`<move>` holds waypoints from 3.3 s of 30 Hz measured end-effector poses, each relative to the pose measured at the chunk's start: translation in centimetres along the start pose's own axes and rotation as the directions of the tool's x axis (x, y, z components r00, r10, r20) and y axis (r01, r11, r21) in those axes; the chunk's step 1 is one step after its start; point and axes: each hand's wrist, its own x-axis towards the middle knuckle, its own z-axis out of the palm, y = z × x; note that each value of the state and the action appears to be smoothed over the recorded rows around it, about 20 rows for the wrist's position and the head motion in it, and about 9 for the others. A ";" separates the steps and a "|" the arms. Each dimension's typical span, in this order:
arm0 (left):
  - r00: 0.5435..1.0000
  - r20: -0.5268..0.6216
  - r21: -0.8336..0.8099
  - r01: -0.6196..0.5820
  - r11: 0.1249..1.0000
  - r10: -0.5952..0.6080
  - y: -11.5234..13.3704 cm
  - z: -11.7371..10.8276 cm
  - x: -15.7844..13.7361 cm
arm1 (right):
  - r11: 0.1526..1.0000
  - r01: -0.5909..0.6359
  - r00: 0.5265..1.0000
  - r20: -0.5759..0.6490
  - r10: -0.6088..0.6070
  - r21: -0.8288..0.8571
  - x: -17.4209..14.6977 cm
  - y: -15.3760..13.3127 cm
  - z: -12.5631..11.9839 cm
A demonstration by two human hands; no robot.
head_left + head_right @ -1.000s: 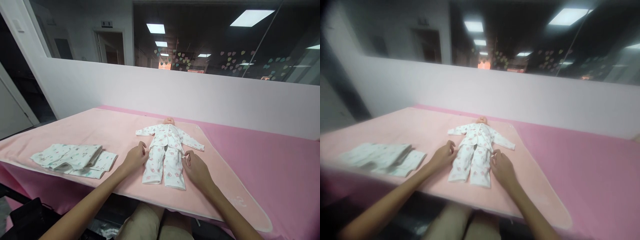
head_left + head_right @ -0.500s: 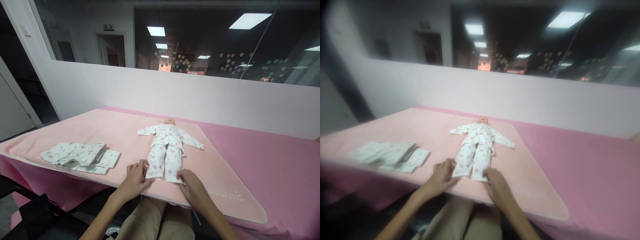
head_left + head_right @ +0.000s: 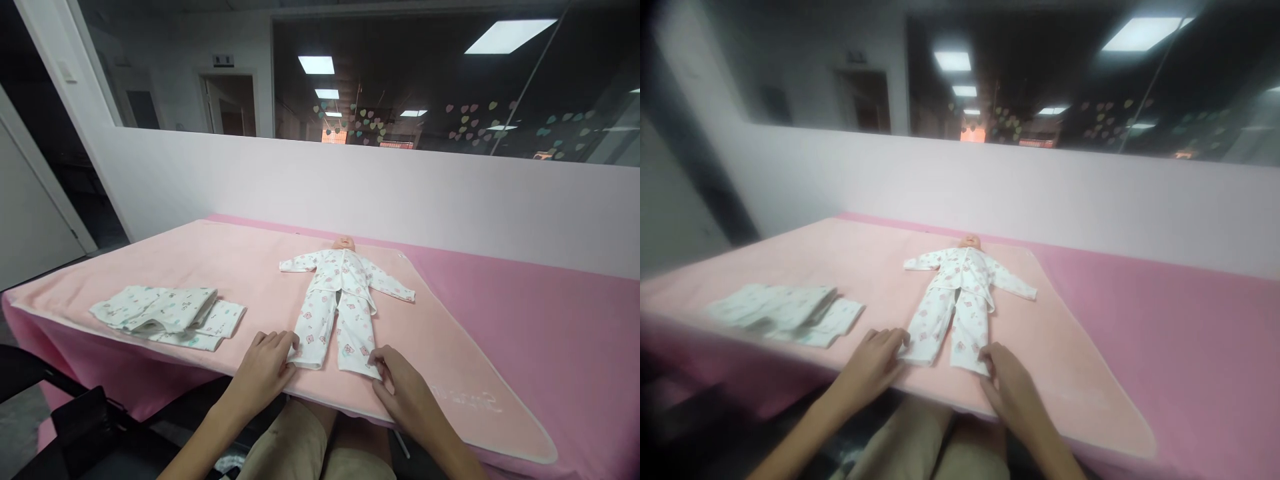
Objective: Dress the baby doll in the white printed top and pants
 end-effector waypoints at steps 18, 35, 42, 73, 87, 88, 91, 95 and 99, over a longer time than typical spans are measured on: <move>0.981 -0.148 -0.373 0.061 0.926 -0.125 -1.5 -2.8 20.3 | 0.976 -0.095 0.995 0.016 0.094 0.194 17.4 4.5 -4.0; 0.942 0.334 -0.565 0.166 0.808 0.040 -4.8 0.8 30.8 | 0.925 -0.214 0.965 0.217 0.149 0.315 27.7 9.7 -0.3; 0.964 0.235 -0.549 0.237 0.801 -0.124 -6.2 0.6 31.0 | 0.913 -0.275 0.961 0.048 0.274 0.302 27.1 12.7 -1.9; 0.921 0.362 -0.576 0.104 0.811 0.140 -4.7 -0.5 30.6 | 0.945 -0.211 0.962 0.228 0.154 0.252 26.6 7.1 -0.8; 0.943 0.332 -0.510 0.148 0.847 0.035 -3.1 -0.5 30.4 | 0.873 -0.448 0.893 0.139 0.428 0.191 26.8 5.9 0.5; 0.944 0.327 -0.503 0.144 0.852 0.033 -3.0 -0.4 30.4 | 0.878 -0.445 0.895 0.118 0.430 0.173 26.7 5.7 0.5; 0.944 0.328 -0.510 0.147 0.847 0.034 -2.7 -0.2 30.5 | 0.900 -0.421 0.907 0.088 0.412 0.115 26.3 4.9 0.4; 0.941 0.333 -0.571 0.155 0.806 0.055 -2.8 -0.2 30.4 | 0.916 -0.393 0.918 0.085 0.386 0.082 25.5 3.5 0.2; 0.939 0.336 -0.586 0.151 0.796 0.069 -3.1 0.0 30.4 | 0.927 -0.367 0.929 0.079 0.362 0.073 25.3 3.5 -0.2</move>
